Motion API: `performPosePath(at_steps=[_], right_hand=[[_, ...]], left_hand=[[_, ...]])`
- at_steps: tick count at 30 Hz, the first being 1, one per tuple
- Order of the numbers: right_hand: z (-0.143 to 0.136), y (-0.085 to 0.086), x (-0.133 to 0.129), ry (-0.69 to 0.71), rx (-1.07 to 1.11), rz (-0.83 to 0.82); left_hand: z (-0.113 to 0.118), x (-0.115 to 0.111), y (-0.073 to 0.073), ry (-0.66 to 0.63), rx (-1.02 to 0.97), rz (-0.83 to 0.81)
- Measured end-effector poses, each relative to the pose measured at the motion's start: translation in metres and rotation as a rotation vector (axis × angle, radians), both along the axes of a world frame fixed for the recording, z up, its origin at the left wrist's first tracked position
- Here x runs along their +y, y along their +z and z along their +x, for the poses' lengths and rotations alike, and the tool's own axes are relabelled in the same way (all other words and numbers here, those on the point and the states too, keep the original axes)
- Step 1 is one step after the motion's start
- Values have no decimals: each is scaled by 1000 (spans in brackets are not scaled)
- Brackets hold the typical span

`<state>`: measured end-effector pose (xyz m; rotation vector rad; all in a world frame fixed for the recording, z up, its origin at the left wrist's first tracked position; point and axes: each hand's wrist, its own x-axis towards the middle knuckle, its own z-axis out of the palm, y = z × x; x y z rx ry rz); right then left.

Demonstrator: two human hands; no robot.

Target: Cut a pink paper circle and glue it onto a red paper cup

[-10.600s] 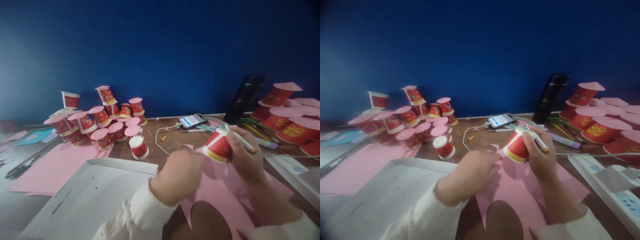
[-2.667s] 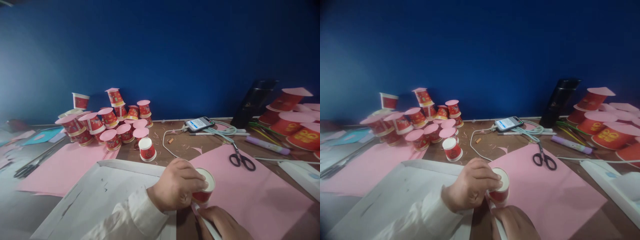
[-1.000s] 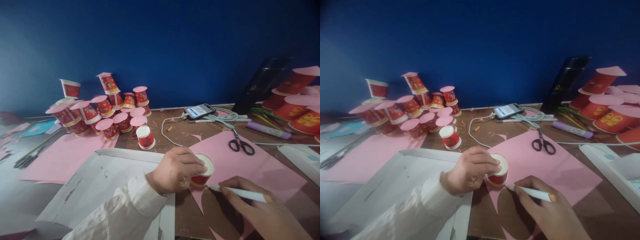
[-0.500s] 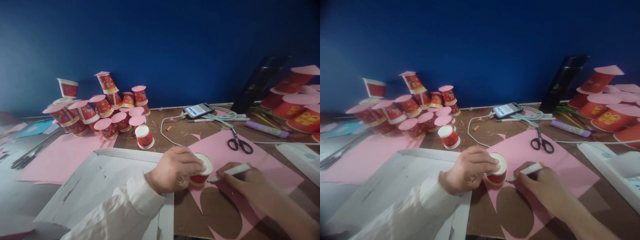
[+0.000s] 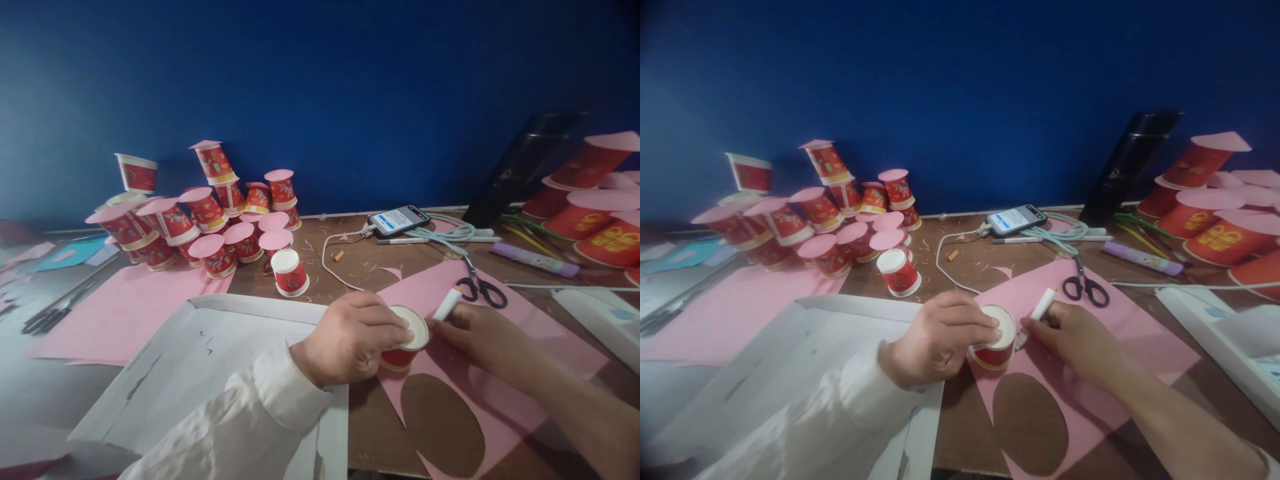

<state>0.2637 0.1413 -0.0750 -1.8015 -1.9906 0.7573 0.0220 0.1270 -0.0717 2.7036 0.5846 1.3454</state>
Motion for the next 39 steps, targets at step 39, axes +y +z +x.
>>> performPosePath(at_steps=[39], right_hand=[[-47, 7, 47, 58, 26, -151]], left_hand=[[1, -1, 0, 8, -38, 21]])
